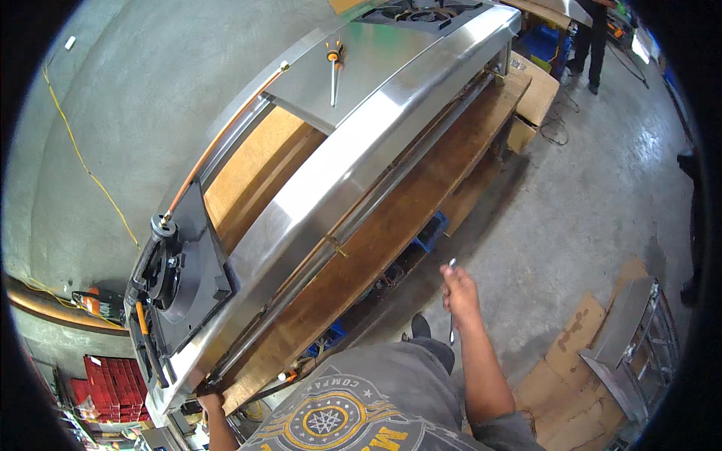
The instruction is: The person assembles a commercial gas stove by attaching a copper pipe to a burner valve and securing the burner assembly onto the stainless steel cooktop using a wrench and screwdriver.
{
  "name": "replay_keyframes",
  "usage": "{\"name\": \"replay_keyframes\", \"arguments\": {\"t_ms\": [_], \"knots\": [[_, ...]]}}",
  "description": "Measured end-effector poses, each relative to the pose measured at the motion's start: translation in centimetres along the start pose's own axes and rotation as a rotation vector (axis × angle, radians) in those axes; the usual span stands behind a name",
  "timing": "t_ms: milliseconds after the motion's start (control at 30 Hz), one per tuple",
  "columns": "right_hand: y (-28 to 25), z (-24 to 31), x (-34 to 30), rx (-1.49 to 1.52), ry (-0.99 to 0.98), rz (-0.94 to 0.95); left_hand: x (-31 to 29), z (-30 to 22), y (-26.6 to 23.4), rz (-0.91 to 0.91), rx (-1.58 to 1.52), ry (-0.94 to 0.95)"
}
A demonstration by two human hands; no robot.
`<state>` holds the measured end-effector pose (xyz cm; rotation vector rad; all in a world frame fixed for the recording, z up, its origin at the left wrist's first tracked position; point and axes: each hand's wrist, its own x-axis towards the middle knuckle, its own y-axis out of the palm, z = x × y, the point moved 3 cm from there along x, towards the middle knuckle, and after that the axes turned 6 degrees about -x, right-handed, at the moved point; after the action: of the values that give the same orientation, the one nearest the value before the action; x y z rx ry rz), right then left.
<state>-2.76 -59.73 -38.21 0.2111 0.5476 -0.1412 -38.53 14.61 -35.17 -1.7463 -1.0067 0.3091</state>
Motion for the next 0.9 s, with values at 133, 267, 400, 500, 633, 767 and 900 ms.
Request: {"name": "replay_keyframes", "arguments": {"t_ms": [133, 267, 400, 500, 633, 767, 900], "knots": [[-0.4, -0.9, 0.0, -0.082, 0.004, 0.091, -1.4, -0.5, 0.5, -0.001, -0.389, -0.508], [-0.4, 2.7, 1.4, -0.005, -0.031, 0.114, -3.5, -2.7, -0.7, -0.137, 0.087, -0.217], [0.6, 6.7, 3.5, -0.072, -0.298, 0.09, -3.2, -2.7, -0.5, -0.121, -0.04, -0.224], [2.1, 11.2, 3.8, -0.194, -0.559, 0.053, -3.6, -8.6, 2.1, -0.106, -0.43, -0.54], [7.6, 16.4, 0.8, -0.325, -0.623, 0.172, -8.1, 0.4, 5.6, -0.553, -0.09, -0.346], [10.3, 14.5, 0.0, -0.331, -0.664, 0.287, -10.9, -5.5, 4.1, -0.502, -0.426, -0.325], [12.7, 10.1, -1.1, -0.511, -0.592, 0.422, -15.8, -17.6, -2.4, -0.319, -0.725, -0.414]]}}
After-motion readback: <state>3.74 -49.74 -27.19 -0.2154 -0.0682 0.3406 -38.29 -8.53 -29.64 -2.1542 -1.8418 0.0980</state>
